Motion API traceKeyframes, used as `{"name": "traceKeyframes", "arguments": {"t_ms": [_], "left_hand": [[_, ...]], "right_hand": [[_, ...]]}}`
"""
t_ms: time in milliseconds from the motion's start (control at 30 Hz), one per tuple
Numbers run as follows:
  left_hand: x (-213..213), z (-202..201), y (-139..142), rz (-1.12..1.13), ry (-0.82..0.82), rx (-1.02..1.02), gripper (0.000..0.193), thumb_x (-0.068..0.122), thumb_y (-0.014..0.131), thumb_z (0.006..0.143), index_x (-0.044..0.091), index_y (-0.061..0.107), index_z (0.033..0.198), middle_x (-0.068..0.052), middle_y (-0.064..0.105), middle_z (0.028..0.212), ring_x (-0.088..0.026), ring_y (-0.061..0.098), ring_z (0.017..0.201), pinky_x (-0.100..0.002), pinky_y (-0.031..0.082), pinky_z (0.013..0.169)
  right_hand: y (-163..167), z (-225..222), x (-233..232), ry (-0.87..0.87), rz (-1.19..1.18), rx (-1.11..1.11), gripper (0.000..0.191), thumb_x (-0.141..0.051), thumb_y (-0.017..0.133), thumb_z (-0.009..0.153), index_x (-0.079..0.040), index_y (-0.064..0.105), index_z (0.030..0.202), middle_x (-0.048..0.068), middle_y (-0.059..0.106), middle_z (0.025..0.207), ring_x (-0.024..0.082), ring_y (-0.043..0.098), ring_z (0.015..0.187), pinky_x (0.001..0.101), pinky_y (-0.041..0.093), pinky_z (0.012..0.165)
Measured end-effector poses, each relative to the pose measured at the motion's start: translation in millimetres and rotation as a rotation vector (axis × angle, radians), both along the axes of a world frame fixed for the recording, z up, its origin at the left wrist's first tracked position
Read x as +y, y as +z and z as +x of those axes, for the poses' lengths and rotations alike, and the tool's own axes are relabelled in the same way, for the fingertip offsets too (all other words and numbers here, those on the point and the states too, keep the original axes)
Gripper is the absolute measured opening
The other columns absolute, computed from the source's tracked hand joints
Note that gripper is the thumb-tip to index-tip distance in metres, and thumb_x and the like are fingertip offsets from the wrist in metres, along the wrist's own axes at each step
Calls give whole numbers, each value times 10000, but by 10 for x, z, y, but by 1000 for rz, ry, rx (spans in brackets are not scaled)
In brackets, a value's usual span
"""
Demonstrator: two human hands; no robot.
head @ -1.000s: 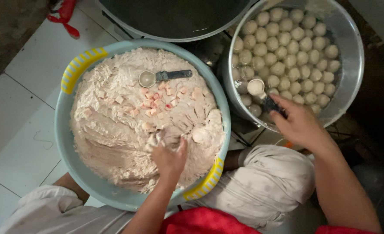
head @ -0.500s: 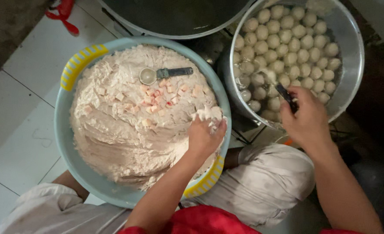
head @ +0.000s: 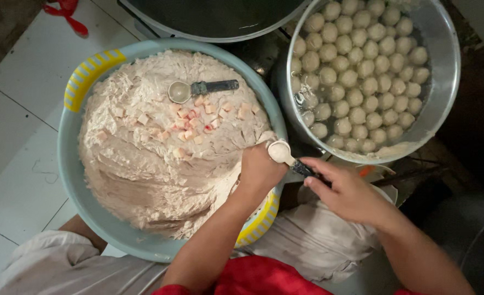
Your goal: The person sits on the floor beside large basins, scoops portions of pale meat paste with a scoop, presses pink filling cubes into each portion, and rolls the paste into balls by hand. They drop the finished balls into a water-filled basin, repeating the cycle continuously.
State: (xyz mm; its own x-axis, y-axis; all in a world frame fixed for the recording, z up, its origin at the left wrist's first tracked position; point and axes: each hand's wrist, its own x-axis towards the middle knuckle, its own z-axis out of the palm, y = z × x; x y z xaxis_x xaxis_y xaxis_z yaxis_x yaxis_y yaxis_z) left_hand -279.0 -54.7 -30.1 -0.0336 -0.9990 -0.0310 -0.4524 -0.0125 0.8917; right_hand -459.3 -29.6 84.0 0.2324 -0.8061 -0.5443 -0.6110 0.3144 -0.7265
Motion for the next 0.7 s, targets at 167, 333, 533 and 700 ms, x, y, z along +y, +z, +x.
{"name": "traceKeyframes", "arguments": {"t_ms": [167,333,533,700], "left_hand": [[-19,50,86,-65,162,-391,296,402,884,647,122,799,690,-295,688,791,-485,660,680,-550,516,560],[54,50,-42,-80,105,-234,460,472,838,754,24,738,765,-265,687,790,-470,665,738,-525,565,674],[85,18,-214,-116,115,3,291,286,809,863,44,680,769,-176,672,680,-400,674,642,-470,549,617],[152,-92,-161,-26,145,148,268,249,826,787,40,665,828,-157,681,658,-345,721,598,-424,560,547]], "right_hand": [[32,-275,-131,-70,-79,124,481,-164,623,937,-126,594,1416,132,792,998,198,693,724,330,528,666],[102,-455,-340,155,-664,330,448,-141,642,971,-84,634,1416,176,720,1109,285,667,938,342,510,806],[125,-383,-290,-191,-288,371,455,-195,657,969,-114,616,1415,166,742,1076,332,665,770,381,526,687],[18,-151,-24,114,-430,162,461,-177,642,959,-68,607,1405,180,731,1136,262,686,1010,353,527,872]]}}
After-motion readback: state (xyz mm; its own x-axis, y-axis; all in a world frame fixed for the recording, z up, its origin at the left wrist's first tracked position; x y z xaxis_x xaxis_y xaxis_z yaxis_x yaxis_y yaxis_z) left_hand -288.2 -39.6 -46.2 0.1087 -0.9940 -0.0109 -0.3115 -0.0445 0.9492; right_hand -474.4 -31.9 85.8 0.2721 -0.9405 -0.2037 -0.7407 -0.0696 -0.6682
